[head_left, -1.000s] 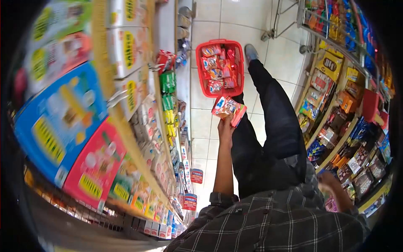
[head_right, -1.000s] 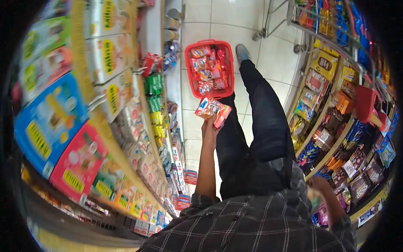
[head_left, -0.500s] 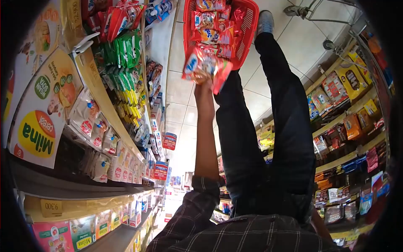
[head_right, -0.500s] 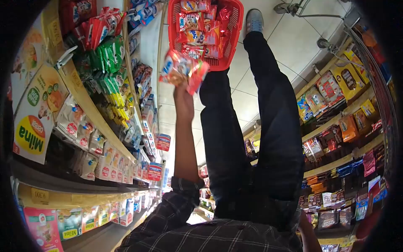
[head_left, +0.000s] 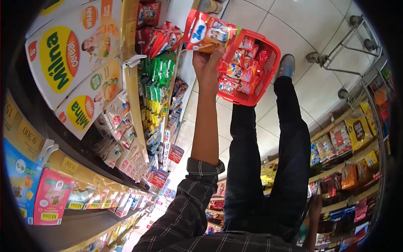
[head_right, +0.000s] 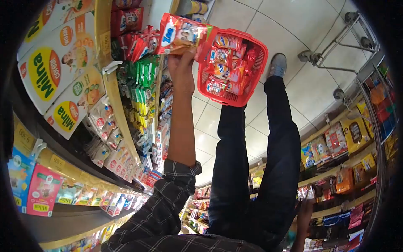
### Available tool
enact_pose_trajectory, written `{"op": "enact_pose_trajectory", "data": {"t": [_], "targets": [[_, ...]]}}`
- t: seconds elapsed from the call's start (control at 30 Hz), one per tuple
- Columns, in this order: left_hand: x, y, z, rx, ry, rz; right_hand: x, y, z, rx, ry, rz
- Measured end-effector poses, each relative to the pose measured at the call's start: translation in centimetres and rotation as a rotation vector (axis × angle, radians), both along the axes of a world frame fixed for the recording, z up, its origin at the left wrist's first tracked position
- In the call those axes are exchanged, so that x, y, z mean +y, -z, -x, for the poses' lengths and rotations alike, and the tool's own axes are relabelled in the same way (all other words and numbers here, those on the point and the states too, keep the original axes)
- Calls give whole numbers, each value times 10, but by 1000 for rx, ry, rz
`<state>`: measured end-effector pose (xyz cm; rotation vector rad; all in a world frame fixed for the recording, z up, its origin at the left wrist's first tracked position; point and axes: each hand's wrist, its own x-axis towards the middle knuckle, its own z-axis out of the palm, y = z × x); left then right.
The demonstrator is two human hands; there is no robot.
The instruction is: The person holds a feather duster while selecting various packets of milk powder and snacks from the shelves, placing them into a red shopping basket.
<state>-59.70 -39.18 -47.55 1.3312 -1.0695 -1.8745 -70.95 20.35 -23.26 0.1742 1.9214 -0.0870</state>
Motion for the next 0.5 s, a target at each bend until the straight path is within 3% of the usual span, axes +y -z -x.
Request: {"op": "enact_pose_trajectory", "data": {"t": [0.07,0.13,0.17,0.2,0.27,0.33,0.37,0.43,0.47,0.5], "targets": [[-12,-1,9,-50,28,159,-65,79,9,207,107,103],[-21,2,14,-93,69,291,-154,140,9,171,269,275],[-30,1,16,-101,76,293,-234,142,23,128,125,301],[-35,-3,13,-153,132,242,-257,181,18,145,193,544],[-48,-4,8,-120,264,221,-350,207,43,161,36,802],[-52,-7,2,-187,410,233,-437,209,70,112,78,1132],[-52,-8,0,-219,481,240,-469,225,75,170,-41,1195],[-49,-10,-3,-210,566,196,-525,215,94,23,-318,1171],[-49,-10,-4,-200,603,177,-549,198,112,-174,-477,1080],[-46,-10,-5,-178,581,159,-560,207,113,-232,-488,1148]]}}
